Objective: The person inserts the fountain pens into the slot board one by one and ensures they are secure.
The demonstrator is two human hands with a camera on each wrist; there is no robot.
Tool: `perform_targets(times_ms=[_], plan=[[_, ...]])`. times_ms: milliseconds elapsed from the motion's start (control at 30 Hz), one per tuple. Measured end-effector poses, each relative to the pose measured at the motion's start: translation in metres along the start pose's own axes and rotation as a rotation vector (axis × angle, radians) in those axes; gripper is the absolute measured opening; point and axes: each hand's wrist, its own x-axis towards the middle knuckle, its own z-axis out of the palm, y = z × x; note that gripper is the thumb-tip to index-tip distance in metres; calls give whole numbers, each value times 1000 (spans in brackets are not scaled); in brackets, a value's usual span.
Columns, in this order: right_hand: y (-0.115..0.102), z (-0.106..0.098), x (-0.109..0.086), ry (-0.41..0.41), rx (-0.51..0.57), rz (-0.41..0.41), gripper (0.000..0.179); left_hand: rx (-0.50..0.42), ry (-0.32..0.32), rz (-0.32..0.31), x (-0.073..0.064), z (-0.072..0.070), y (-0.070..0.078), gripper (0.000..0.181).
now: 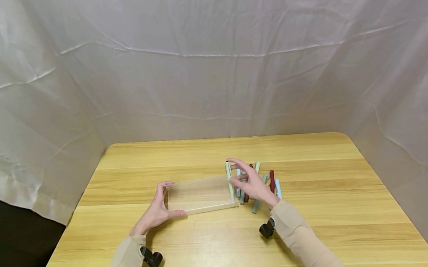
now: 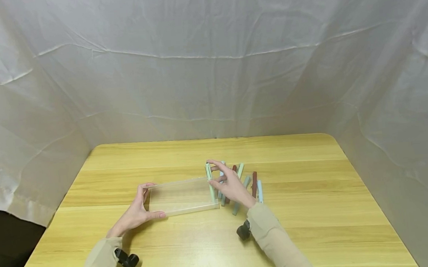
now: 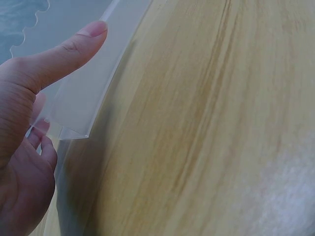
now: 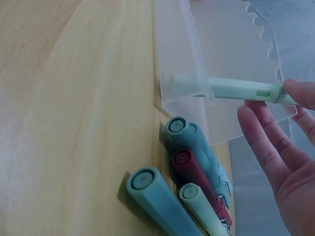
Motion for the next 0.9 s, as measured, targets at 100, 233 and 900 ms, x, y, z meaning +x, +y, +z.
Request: perform_targets(times_ms=[100,233,900], plan=[[1,0,0,3,-5,-6,59,-1,1,-1,0,0,0,101],[2,0,0,5,-7,-10,60,-6,-1,-1,0,0,0,101],[4,-2,-8,68,61,-30,61,3,1,8,0,0,-1,100]])
